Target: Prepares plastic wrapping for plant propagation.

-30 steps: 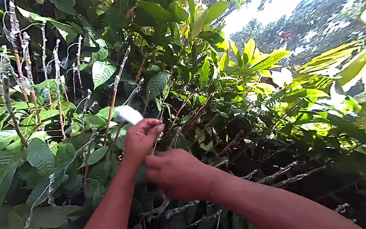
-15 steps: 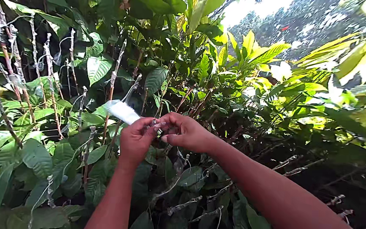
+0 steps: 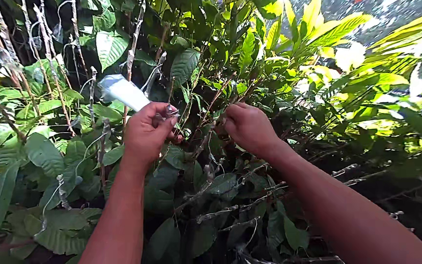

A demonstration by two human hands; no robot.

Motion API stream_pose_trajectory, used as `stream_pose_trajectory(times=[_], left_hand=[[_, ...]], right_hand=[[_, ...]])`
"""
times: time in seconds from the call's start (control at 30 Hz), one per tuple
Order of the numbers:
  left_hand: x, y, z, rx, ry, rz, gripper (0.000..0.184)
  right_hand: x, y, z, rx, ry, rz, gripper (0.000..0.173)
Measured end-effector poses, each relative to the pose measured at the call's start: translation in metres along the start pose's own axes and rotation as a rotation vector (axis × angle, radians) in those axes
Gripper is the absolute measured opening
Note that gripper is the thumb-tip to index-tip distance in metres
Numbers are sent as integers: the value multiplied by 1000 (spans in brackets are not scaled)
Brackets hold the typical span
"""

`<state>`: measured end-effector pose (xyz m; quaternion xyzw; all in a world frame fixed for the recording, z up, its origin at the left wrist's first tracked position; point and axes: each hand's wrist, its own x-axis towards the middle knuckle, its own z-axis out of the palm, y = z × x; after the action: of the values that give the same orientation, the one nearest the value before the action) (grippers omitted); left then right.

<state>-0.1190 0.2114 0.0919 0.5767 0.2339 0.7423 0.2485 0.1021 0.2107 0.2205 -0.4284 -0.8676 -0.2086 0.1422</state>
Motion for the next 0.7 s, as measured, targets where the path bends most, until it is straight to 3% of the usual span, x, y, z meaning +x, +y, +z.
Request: stream_pose_trajectory(times=[0.1, 0.2, 0.27, 0.43, 0.53, 0.7], left_hand=[[-1, 0, 2, -1, 27, -5, 19], [-4, -3, 13, -43, -41, 4, 20], [-6, -3, 16, -26, -99, 9, 21], [-7, -1, 17, 3, -119, 10, 24], [-9, 1, 26, 27, -91, 6, 22], [1, -8, 24, -30, 74, 1, 24]], right_hand=[[-11, -17, 4, 256, -24, 59, 18], [3, -41, 2, 494, -180, 142, 31], [15, -43, 5, 570, -233, 167, 28], [11, -27, 8, 442, -105, -61, 21], [0, -24, 3, 325, -45, -73, 22], [-28, -45, 5, 337, -56, -156, 23]])
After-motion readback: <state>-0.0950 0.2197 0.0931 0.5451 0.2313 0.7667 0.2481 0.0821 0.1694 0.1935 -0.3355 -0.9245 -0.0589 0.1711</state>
